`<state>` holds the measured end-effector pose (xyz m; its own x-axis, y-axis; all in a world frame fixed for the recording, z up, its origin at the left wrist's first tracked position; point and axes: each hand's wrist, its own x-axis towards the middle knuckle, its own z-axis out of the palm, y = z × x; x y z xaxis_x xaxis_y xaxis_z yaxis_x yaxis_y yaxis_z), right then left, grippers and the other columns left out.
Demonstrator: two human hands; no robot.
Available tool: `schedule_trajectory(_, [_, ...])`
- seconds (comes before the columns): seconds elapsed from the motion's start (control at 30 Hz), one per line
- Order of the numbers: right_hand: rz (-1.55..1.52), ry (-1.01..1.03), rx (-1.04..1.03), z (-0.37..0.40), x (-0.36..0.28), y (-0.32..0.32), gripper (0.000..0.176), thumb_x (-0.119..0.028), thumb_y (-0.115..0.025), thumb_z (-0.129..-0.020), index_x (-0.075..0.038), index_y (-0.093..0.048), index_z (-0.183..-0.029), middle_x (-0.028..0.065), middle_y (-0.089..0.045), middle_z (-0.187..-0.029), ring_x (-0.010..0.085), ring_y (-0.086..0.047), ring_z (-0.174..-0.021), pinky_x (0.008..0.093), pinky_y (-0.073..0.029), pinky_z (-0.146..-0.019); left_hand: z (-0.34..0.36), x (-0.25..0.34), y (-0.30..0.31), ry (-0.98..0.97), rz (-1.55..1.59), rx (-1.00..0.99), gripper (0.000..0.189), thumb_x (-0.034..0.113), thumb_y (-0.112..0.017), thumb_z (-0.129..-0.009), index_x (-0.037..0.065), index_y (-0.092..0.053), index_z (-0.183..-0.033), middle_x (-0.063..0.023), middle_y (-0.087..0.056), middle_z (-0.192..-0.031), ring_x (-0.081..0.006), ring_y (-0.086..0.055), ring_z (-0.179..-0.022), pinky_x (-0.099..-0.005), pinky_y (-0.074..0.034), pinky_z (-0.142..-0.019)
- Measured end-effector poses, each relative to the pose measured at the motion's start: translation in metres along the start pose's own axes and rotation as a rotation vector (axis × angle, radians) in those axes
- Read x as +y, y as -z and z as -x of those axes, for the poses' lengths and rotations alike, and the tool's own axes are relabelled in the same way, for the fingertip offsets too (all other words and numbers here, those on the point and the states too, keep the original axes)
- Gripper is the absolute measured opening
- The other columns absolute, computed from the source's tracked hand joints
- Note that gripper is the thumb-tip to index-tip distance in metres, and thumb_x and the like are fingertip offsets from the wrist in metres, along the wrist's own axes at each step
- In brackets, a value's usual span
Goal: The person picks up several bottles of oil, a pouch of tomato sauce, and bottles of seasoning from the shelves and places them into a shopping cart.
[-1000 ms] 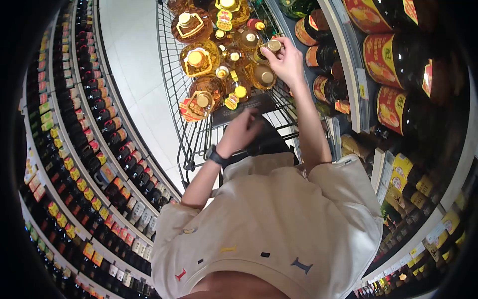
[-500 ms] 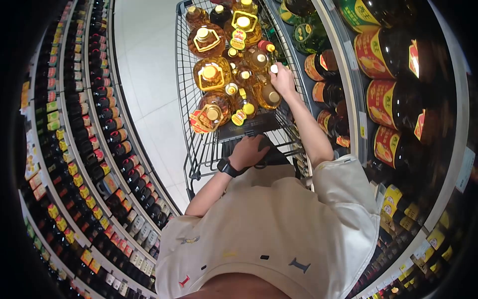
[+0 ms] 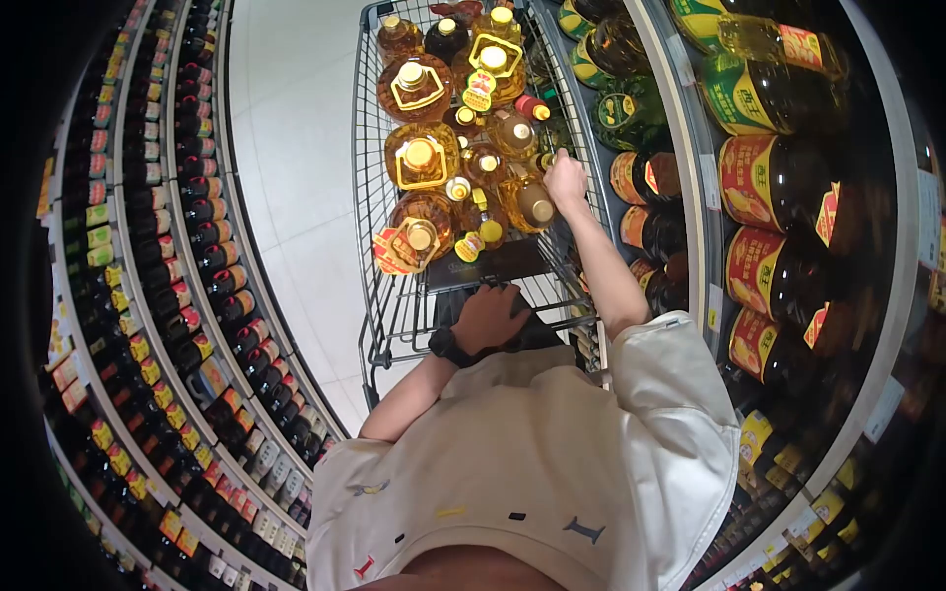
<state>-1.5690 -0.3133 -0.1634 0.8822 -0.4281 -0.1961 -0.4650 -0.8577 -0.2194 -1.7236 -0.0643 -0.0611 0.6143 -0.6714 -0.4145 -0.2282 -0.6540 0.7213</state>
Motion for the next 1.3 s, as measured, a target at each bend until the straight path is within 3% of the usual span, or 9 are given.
schedule_trajectory(0.1, [0.205, -0.003, -0.186, -0.013, -0.016, 0.021, 0.026, -0.011, -0.061, -0.082, 0.001, -0.059, -0.105, 0.0253, -0.068, -0.093, 0.0395, -0.067, -0.092, 0.0478, -0.054, -0.081, -0.006, -0.002, 0.015, 0.017, 0.009, -0.023, 0.048, 0.04, -0.06, -0.087, -0.001, -0.057, -0.113, -0.0225, -0.065, -0.099, -0.0407, -0.058, -0.096, -0.0472, -0.049, -0.082])
schedule_trajectory(0.17, [0.225, -0.025, -0.18, -0.022, -0.02, 0.017, 0.029, -0.01, -0.058, -0.083, 0.0, -0.057, -0.11, 0.0262, -0.068, -0.094, 0.0383, -0.067, -0.095, 0.0466, -0.054, -0.082, -0.012, -0.006, 0.024, 0.017, 0.018, -0.038, 0.049, 0.04, -0.059, -0.087, -0.001, -0.057, -0.114, -0.0221, -0.065, -0.1, -0.0407, -0.058, -0.097, -0.0473, -0.049, -0.083])
schedule_trajectory(0.27, [0.218, 0.071, -0.278, -0.037, -0.02, 0.018, 0.041, -0.023, -0.064, -0.087, 0.002, -0.049, -0.116, 0.0279, -0.067, -0.094, 0.0436, -0.065, -0.095, 0.05, -0.052, -0.081, -0.021, -0.014, 0.027, -0.002, 0.012, -0.017, 0.051, 0.04, -0.059, -0.087, -0.001, -0.056, -0.117, -0.022, -0.065, -0.101, -0.0411, -0.058, -0.099, -0.0479, -0.049, -0.086])
schedule_trajectory(0.5, [0.07, 0.072, -0.167, -0.078, -0.048, 0.018, 0.034, -0.028, -0.059, -0.091, -0.002, -0.05, -0.112, 0.0278, -0.066, -0.093, 0.0463, -0.063, -0.091, 0.0542, -0.049, -0.082, -0.039, -0.027, 0.05, 0.02, 0.023, -0.014, 0.051, 0.04, -0.059, -0.087, 0.001, -0.056, -0.12, -0.0214, -0.066, -0.102, -0.0416, -0.058, -0.102, -0.0474, -0.048, -0.089])
schedule_trajectory(0.53, [0.101, 0.026, -0.197, -0.09, -0.052, 0.02, 0.038, -0.031, -0.057, -0.094, -0.001, -0.051, -0.117, 0.0276, -0.066, -0.098, 0.0423, -0.064, -0.098, 0.0498, -0.051, -0.085, -0.043, -0.029, 0.052, 0.012, 0.014, -0.007, 0.051, 0.04, -0.06, -0.086, 0.001, -0.056, -0.12, -0.0213, -0.066, -0.102, -0.0416, -0.058, -0.102, -0.0474, -0.048, -0.089])
schedule_trajectory(0.67, [0.148, 0.023, -0.276, -0.119, -0.073, 0.022, 0.039, -0.031, -0.055, -0.095, -0.002, -0.048, -0.119, 0.0262, -0.067, -0.101, 0.0421, -0.064, -0.1, 0.0509, -0.05, -0.086, -0.055, -0.039, 0.062, 0.001, 0.04, 0.035, 0.052, 0.04, -0.06, -0.086, 0.002, -0.056, -0.121, -0.0216, -0.066, -0.102, -0.0415, -0.058, -0.102, -0.0479, -0.048, -0.089])
schedule_trajectory(0.83, [0.087, 0.012, -0.204, -0.144, -0.086, 0.009, 0.04, -0.03, -0.062, -0.089, -0.002, -0.05, -0.114, 0.0266, -0.066, -0.099, 0.044, -0.062, -0.099, 0.0503, -0.048, -0.088, -0.072, -0.047, 0.082, 0.041, 0.007, -0.007, 0.05, 0.04, -0.062, -0.085, 0.004, -0.057, -0.118, -0.0221, -0.066, -0.101, -0.0417, -0.059, -0.101, -0.0496, -0.049, -0.088])
schedule_trajectory(1.0, [0.098, 0.102, -0.221, -0.129, -0.086, 0.022, 0.045, -0.021, -0.075, -0.074, -0.001, -0.055, -0.109, 0.0269, -0.066, -0.095, 0.044, -0.063, -0.094, 0.0488, -0.051, -0.085, -0.095, -0.055, 0.106, 0.037, -0.02, -0.022, 0.05, 0.046, -0.058, -0.086, 0.004, -0.057, -0.114, -0.0227, -0.066, -0.098, -0.0411, -0.06, -0.098, -0.0497, -0.049, -0.087])
schedule_trajectory(1.3, [0.137, 0.088, -0.266, -0.158, -0.127, 0.027, 0.033, -0.011, -0.06, -0.082, 0.002, -0.055, -0.112, 0.0266, -0.067, -0.099, 0.0423, -0.065, -0.096, 0.0476, -0.053, -0.085, -0.134, -0.089, 0.144, 0.033, 0.077, 0.007, 0.047, 0.043, -0.061, -0.085, 0.003, -0.058, -0.11, -0.0208, -0.067, -0.092, -0.0413, -0.062, -0.093, -0.0499, -0.051, -0.08])
